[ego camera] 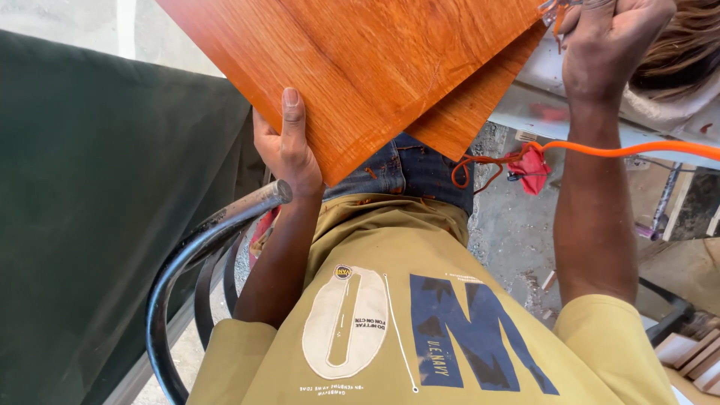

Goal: Scraping the edges of wood panels with a hand tool to smooth them.

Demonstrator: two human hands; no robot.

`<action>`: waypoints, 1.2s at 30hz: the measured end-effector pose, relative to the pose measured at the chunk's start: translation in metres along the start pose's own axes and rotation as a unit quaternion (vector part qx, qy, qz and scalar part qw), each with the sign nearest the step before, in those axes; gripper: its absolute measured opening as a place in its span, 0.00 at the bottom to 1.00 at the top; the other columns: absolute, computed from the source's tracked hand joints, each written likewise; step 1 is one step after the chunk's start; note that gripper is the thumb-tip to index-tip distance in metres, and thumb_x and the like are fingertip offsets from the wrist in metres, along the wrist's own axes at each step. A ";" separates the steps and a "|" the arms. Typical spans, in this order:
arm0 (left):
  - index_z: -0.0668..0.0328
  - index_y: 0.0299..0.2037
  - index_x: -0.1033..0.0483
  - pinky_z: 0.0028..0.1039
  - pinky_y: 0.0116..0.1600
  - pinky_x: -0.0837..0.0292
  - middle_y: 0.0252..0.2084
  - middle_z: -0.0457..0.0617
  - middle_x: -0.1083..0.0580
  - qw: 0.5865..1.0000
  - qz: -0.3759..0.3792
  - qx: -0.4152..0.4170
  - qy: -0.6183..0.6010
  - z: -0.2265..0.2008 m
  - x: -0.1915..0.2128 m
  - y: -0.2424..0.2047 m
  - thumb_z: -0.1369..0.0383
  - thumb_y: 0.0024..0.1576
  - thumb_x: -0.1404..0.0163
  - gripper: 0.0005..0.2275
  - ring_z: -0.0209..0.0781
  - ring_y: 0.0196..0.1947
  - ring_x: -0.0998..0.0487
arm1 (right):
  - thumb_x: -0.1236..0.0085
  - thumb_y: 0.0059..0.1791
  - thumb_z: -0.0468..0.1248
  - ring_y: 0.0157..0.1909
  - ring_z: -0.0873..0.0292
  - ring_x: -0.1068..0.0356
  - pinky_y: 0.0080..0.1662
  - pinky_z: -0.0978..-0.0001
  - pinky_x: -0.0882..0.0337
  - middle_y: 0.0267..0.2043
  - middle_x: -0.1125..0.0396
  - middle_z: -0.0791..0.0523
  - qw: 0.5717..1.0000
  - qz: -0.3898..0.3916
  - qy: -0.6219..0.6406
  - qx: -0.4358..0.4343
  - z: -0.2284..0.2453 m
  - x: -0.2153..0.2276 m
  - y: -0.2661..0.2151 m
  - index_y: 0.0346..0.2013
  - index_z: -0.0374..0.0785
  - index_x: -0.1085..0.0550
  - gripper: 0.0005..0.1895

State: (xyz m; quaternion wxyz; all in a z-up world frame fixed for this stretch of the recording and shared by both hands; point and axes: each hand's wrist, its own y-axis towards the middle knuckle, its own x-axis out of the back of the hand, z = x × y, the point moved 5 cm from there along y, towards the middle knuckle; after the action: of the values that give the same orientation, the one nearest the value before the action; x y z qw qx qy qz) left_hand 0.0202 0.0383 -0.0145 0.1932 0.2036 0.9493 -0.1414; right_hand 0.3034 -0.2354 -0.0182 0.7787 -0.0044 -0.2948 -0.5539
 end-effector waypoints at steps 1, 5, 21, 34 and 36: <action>0.66 0.59 0.28 0.37 0.60 0.20 0.54 0.54 0.23 1.000 -0.002 -0.012 0.012 -0.001 0.000 0.004 0.59 0.60 0.41 0.22 0.49 0.55 0.21 | 0.47 0.69 0.36 0.23 0.56 0.29 0.32 0.63 0.29 0.21 0.33 0.47 1.000 -0.015 0.010 0.015 -0.006 -0.004 0.006 0.26 0.35 0.42 0.28; 0.67 0.63 0.32 0.38 0.61 0.21 0.57 0.55 0.25 1.000 0.012 0.017 0.000 -0.003 -0.004 0.003 0.60 0.60 0.42 0.25 0.50 0.57 0.22 | 0.51 0.71 0.39 0.24 0.56 0.33 0.30 0.66 0.35 0.25 0.31 0.47 0.999 0.023 -0.007 0.040 0.043 -0.015 -0.001 0.39 0.24 0.30 0.21; 0.66 0.61 0.31 0.40 0.61 0.19 0.55 0.55 0.24 1.000 0.011 0.024 0.005 -0.003 0.000 0.003 0.58 0.59 0.42 0.25 0.51 0.56 0.21 | 0.50 0.68 0.41 0.24 0.54 0.27 0.33 0.62 0.27 0.21 0.32 0.47 0.997 -0.035 -0.008 0.067 0.065 -0.031 -0.008 0.35 0.28 0.34 0.22; 0.66 0.61 0.31 0.38 0.61 0.20 0.55 0.55 0.24 1.000 0.013 0.023 -0.003 -0.002 -0.001 0.002 0.60 0.60 0.42 0.24 0.49 0.56 0.21 | 0.54 0.70 0.37 0.32 0.47 0.19 0.37 0.59 0.21 0.23 0.33 0.47 0.996 0.025 -0.013 0.083 0.084 -0.036 -0.013 0.39 0.23 0.30 0.20; 0.65 0.62 0.32 0.39 0.61 0.20 0.56 0.55 0.24 0.999 0.015 0.028 0.006 0.001 0.001 0.002 0.59 0.60 0.42 0.25 0.50 0.56 0.21 | 0.52 0.69 0.39 0.26 0.52 0.26 0.34 0.61 0.26 0.21 0.33 0.48 0.998 -0.008 -0.020 0.064 0.058 -0.025 -0.011 0.36 0.28 0.33 0.21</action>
State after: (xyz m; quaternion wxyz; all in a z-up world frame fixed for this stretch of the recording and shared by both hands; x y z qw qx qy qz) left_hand 0.0207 0.0395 -0.0159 0.1836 0.2237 0.9431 -0.1638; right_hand 0.2619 -0.1987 0.0142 0.7672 0.0370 -0.3451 -0.5394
